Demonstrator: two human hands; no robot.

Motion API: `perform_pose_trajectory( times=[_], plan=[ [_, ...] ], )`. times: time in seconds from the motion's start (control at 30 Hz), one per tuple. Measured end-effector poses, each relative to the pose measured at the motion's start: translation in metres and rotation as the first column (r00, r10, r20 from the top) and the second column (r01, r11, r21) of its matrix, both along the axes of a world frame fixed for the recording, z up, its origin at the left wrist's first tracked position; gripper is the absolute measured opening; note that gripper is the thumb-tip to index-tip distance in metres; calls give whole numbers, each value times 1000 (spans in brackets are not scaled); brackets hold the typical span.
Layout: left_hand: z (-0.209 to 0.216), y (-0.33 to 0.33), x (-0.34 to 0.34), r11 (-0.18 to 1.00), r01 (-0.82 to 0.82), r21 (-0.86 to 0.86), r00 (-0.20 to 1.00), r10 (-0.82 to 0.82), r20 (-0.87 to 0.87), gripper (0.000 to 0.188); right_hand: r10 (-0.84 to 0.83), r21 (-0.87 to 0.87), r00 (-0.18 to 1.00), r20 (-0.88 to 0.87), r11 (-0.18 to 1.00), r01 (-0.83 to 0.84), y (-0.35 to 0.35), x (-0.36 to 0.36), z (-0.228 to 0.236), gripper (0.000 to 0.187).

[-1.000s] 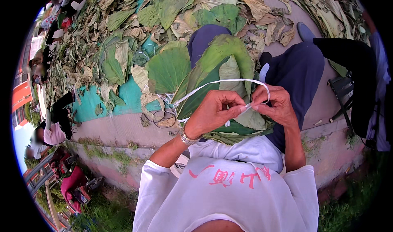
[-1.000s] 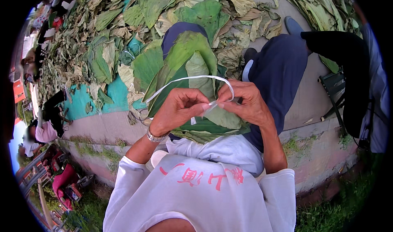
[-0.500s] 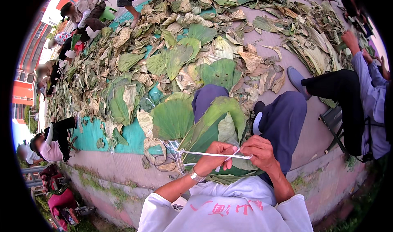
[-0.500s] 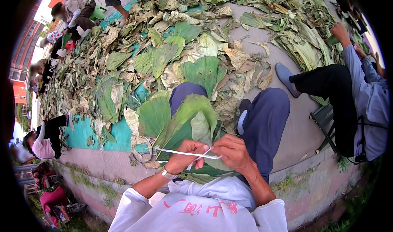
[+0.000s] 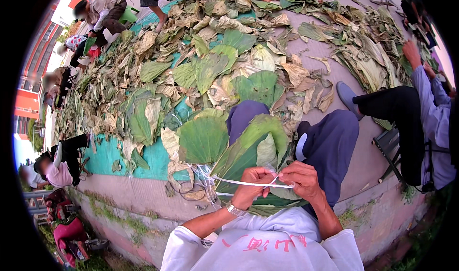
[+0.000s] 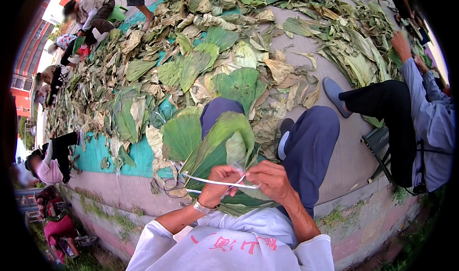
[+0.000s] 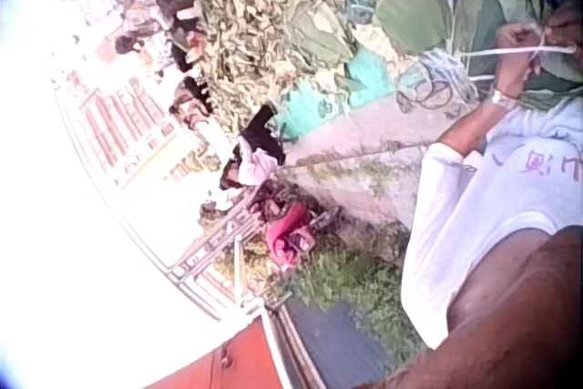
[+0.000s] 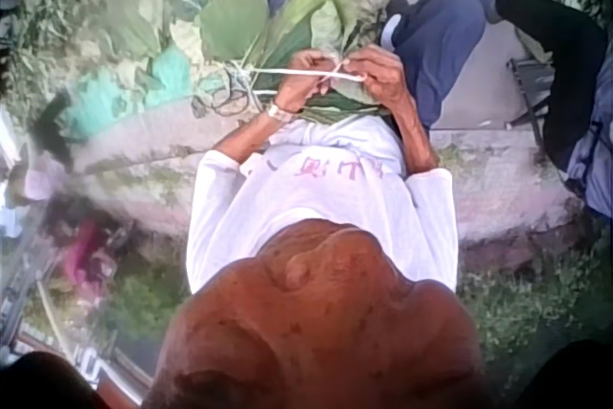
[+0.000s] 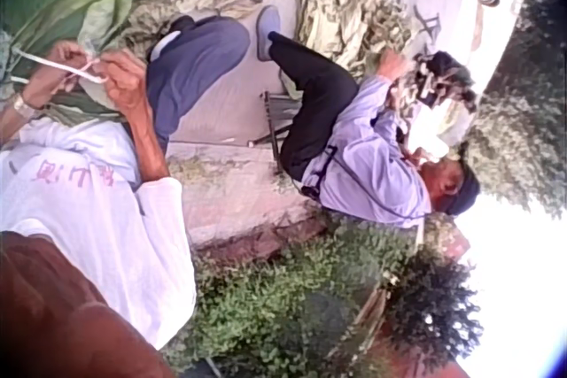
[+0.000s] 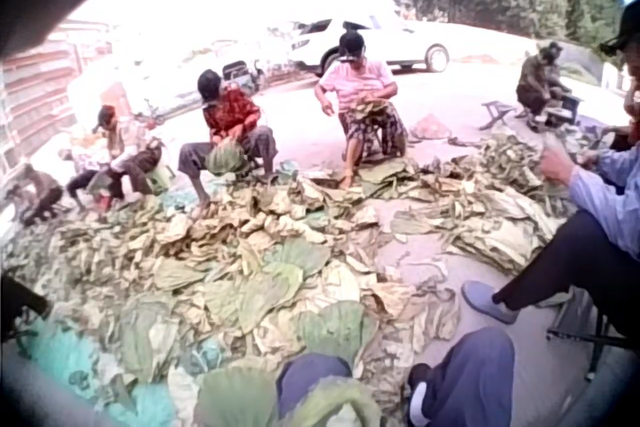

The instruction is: The person stacks large green leaves together and ties them into bundles using white plastic strips.

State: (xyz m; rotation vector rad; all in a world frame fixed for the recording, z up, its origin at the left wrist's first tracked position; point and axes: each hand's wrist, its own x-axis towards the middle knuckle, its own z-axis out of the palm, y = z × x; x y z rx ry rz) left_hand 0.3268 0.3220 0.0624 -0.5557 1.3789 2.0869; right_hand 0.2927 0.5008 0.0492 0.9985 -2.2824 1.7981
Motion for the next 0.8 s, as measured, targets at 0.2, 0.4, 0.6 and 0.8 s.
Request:
perform_pose_trajectory(
  times=[0.2,0.4,0.6,0.8],
  plan=[
    [-2,11,-1,991,-78,-108,994,68,-91,8,-45,-18,995,89,999,46,7,3,-9,15],
    [-10,7,8,974,-156,-162,960,111,-257,3,-126,-104,945,303,981,164,4,6,-24,14],
    [-20,9,15,929,-243,-278,914,124,-387,5,-225,-58,818,530,952,300,4,12,-34,6],
    [-20,3,19,854,-290,-431,783,-48,-621,11,-211,-17,725,655,956,293,1,13,-53,4]
  ],
)
